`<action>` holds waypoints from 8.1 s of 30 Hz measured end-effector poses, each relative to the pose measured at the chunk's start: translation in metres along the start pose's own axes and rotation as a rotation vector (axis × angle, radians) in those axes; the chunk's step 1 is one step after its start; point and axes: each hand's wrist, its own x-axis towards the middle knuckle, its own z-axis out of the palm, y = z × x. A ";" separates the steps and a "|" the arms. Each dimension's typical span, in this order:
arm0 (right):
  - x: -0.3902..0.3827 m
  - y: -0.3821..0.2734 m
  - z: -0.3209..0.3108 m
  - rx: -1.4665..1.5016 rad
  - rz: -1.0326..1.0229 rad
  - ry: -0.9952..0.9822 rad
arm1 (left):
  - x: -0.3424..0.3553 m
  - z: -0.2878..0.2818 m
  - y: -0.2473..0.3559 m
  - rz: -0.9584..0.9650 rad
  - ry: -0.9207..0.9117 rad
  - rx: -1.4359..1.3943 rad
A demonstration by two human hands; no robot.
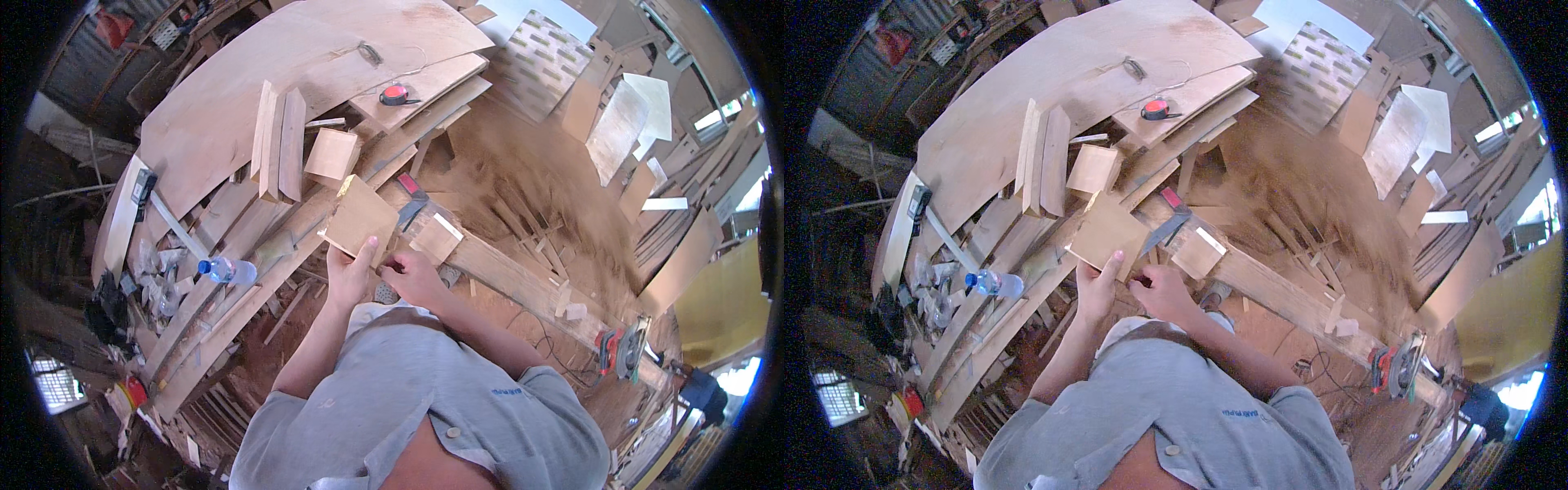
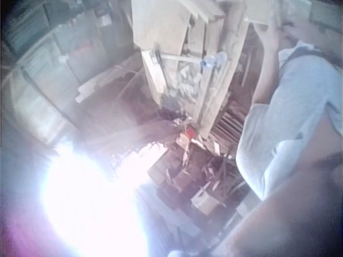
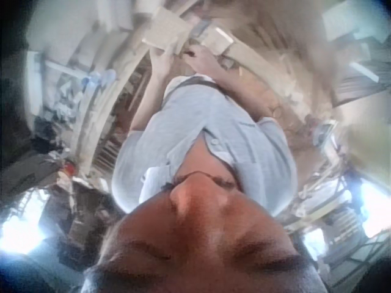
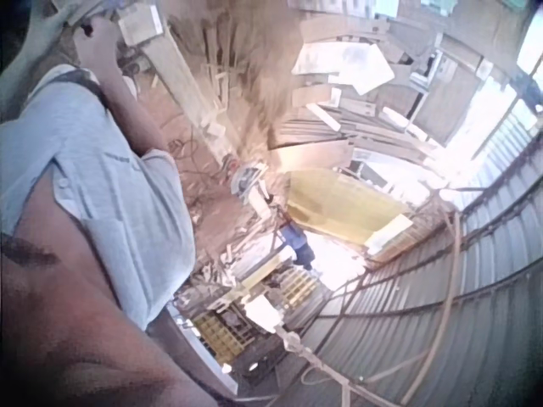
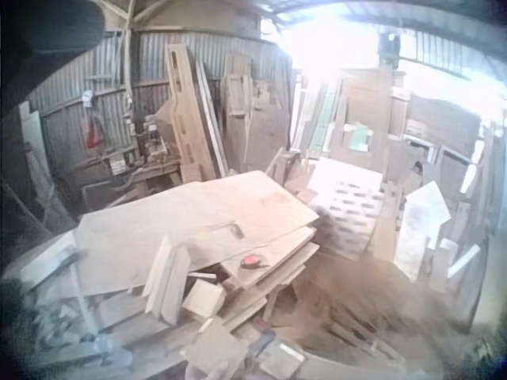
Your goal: The person cuts a wooden block using a circular saw, marks wood using a tape measure, a framing square, and a pencil, and cuts the wood again with the circular saw.
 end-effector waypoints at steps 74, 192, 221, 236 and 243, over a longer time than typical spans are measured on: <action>-0.206 0.298 -0.198 -0.123 0.100 0.413 | -0.078 0.215 -0.303 -0.539 -0.942 0.527; -0.158 0.320 -0.218 -0.252 0.052 0.533 | 0.015 0.232 -0.314 -0.219 -0.600 1.471; -0.153 0.336 -0.227 -0.533 -0.007 0.598 | -0.023 0.235 -0.311 0.190 -0.461 1.603; -0.188 0.364 -0.264 -0.647 0.151 0.697 | -0.032 0.221 -0.358 0.271 -0.605 0.907; -0.189 0.358 -0.259 -0.772 -0.002 0.756 | -0.035 0.228 -0.361 0.279 -0.536 0.897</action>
